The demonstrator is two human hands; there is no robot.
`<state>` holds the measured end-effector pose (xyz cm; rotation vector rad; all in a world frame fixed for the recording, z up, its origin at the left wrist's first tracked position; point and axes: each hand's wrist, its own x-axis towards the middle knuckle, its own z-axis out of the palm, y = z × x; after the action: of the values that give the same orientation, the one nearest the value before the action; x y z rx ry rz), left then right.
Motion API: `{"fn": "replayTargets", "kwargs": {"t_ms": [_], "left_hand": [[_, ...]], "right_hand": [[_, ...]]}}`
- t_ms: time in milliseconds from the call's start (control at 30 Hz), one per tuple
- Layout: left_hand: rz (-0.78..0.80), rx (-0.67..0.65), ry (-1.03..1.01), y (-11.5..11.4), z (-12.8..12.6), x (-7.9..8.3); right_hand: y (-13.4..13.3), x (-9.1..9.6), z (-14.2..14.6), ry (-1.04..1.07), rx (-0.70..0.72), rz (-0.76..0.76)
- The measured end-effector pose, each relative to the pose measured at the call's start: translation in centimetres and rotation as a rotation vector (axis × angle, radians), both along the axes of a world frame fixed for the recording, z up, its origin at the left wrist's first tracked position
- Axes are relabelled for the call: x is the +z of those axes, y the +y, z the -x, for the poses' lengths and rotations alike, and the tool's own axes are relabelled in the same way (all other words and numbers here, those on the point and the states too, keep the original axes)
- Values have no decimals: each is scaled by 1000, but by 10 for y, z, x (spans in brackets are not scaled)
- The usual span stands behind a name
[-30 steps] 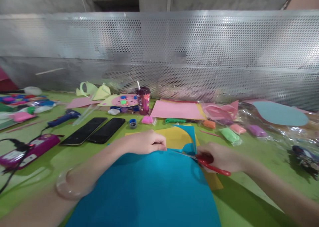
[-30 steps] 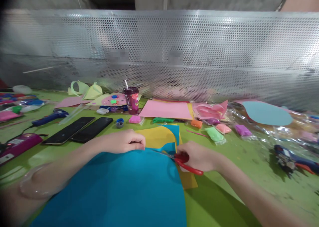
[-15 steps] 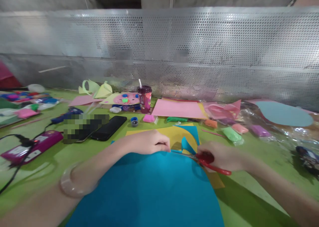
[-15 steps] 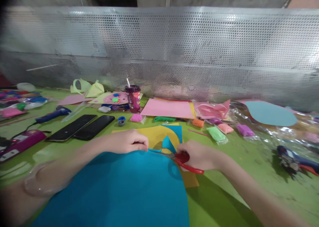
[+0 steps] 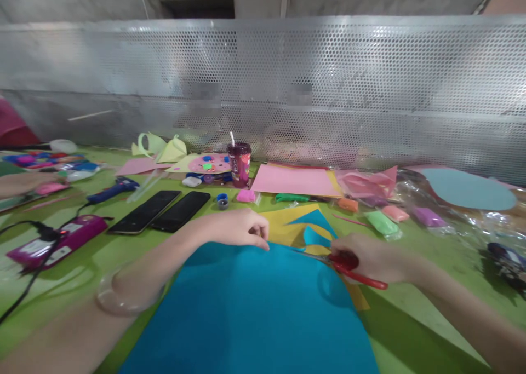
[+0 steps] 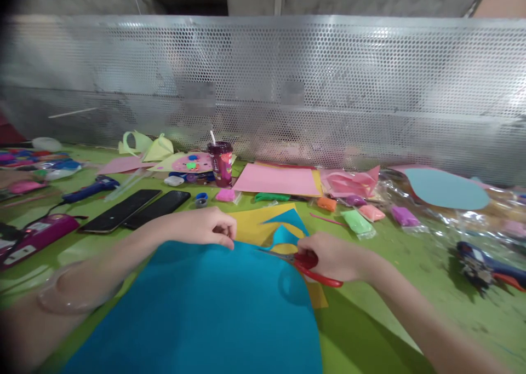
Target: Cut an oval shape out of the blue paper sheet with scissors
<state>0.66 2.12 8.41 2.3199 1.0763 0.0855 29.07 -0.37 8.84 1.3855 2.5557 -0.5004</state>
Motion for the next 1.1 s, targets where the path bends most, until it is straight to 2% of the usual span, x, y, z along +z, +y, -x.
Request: {"fn": "replayTargets", "kwargs": {"t_ms": [233,567,700,833,933,1100], "left_hand": [[-75,-68,-47,-2,-4,0],[-90,-78,-65,-5,-6,4],[-88,-94,-81,-7,-9,4],[-105,-36,-19,-6,-4,5],[-114,13,55,-2,5,7],[-164,-81,36,5,10,7]], "right_hand": [[0,4,8,2,36,10],[-1,6,9,-5,24,47],[1,4,14,-22,49,11],[2,1,9,-30,39,-9],[3,2,4,-43,12,34],[1,10,8,-44,-27,77]]}}
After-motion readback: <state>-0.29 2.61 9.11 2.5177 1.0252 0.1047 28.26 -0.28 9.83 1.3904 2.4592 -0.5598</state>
